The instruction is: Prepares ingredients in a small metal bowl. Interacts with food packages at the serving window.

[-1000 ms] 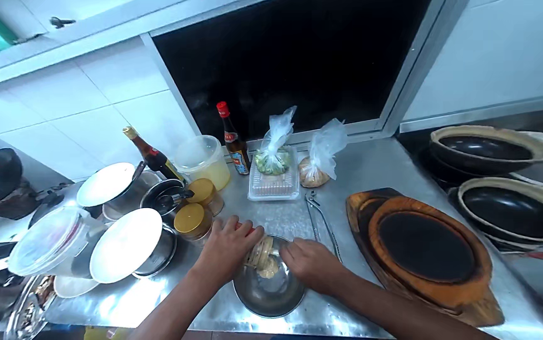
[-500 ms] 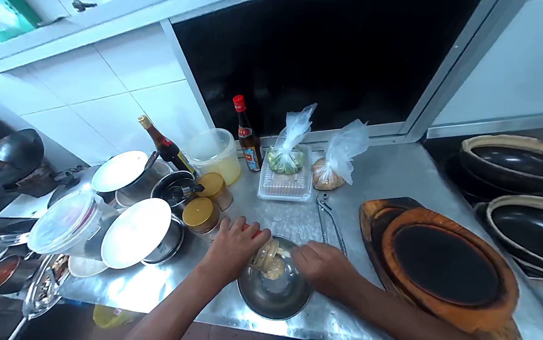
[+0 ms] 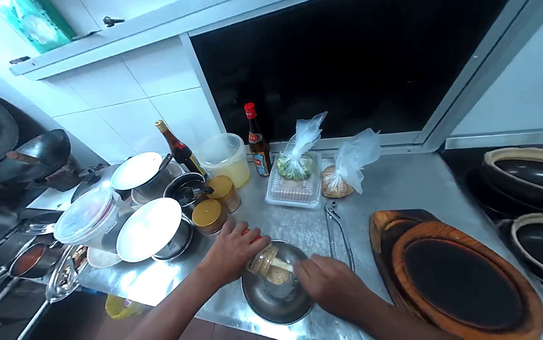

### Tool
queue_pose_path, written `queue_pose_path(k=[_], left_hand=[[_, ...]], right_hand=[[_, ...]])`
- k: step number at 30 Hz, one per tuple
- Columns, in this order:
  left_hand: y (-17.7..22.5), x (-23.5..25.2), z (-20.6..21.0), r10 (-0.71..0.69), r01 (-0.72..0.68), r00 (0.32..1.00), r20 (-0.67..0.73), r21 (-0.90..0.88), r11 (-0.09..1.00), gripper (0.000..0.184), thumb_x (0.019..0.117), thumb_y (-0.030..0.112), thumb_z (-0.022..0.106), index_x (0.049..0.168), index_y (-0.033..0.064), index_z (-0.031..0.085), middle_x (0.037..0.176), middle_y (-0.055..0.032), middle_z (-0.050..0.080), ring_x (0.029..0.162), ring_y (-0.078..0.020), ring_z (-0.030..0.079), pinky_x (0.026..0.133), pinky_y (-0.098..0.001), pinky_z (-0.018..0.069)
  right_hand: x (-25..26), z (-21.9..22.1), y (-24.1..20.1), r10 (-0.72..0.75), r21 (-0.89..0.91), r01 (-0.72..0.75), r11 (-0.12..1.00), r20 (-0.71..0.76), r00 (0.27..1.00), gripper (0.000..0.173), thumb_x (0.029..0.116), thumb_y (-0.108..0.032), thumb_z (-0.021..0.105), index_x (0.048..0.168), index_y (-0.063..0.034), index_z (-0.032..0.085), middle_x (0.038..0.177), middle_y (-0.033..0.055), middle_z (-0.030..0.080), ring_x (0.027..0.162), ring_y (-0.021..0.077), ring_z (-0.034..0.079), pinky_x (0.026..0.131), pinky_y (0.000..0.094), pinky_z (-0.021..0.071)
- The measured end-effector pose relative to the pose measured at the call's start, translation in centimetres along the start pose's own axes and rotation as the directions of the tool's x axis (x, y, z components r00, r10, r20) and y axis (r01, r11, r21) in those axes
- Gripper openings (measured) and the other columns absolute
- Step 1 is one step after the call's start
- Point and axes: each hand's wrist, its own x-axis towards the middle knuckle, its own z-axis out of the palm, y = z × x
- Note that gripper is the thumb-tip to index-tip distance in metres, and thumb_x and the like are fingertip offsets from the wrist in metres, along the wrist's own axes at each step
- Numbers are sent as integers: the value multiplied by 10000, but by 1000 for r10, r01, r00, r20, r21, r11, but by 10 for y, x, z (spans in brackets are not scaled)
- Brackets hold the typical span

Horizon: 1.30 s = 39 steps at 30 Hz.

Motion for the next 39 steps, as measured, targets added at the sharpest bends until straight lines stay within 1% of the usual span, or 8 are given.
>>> queue_pose_path(k=[4,7,13,16,23,34,37,39], left_hand=[[0,5,-11,-6,3,997,82,35,999,702,716,80,832,1333,315,593,1267,-25,656,1241,-341,579,1008,-628,444],[-3,2,-15,-54,54,986,155,8,999,752,708,47,828,1366,306,574,1290,-44,641,1263,-356,557,1046,-645,407],[4,4,-15,-47,51,984,170,-20,999,669,786,25,773,1364,300,577,1313,-53,634,1292,-375,541,1058,-694,381],[5,2,-13,-74,91,976,204,-77,993,743,739,12,820,1386,280,572,1333,-83,622,1300,-404,527,1069,-715,361],[2,7,-20,-76,83,971,228,-21,996,769,694,28,853,1362,285,572,1307,-59,624,1292,-377,530,1078,-696,363],[12,16,-16,-36,40,983,180,-17,999,671,747,36,828,1335,265,601,1264,-67,645,1259,-377,553,1017,-673,423],[15,16,-20,-28,30,986,161,-9,1000,682,740,28,832,1331,273,597,1258,-62,642,1259,-366,553,1045,-675,407],[9,5,-14,-41,48,992,122,-55,997,705,734,34,843,1348,273,592,1292,-71,637,1287,-375,542,1064,-672,398]], right_hand=[[-10,10,-4,21,50,-23,999,36,999,112,912,-21,562,874,-15,668,736,97,652,651,248,678,530,352,563],[-18,-5,9,19,17,-19,1000,-11,1000,151,932,-34,522,886,-37,665,690,67,619,602,228,638,492,332,523],[-16,13,3,43,30,-45,999,56,998,108,890,-11,568,877,-16,675,722,95,651,635,255,675,513,359,557],[-13,1,12,26,-5,-26,1000,5,1000,137,908,-13,538,909,-16,675,672,82,617,573,243,636,459,336,506],[-16,-11,8,54,-25,-52,998,95,994,150,886,18,554,941,19,693,716,111,657,627,266,676,495,356,542],[-8,-3,8,73,-28,-72,997,52,996,145,878,21,567,922,17,706,676,106,638,595,263,663,474,346,522],[-19,2,3,92,-14,-91,996,135,986,69,839,5,623,873,5,683,689,115,648,618,275,685,481,365,540],[-27,-17,5,121,35,-131,991,206,971,83,880,-47,646,890,3,711,715,126,683,651,287,710,511,380,565]])
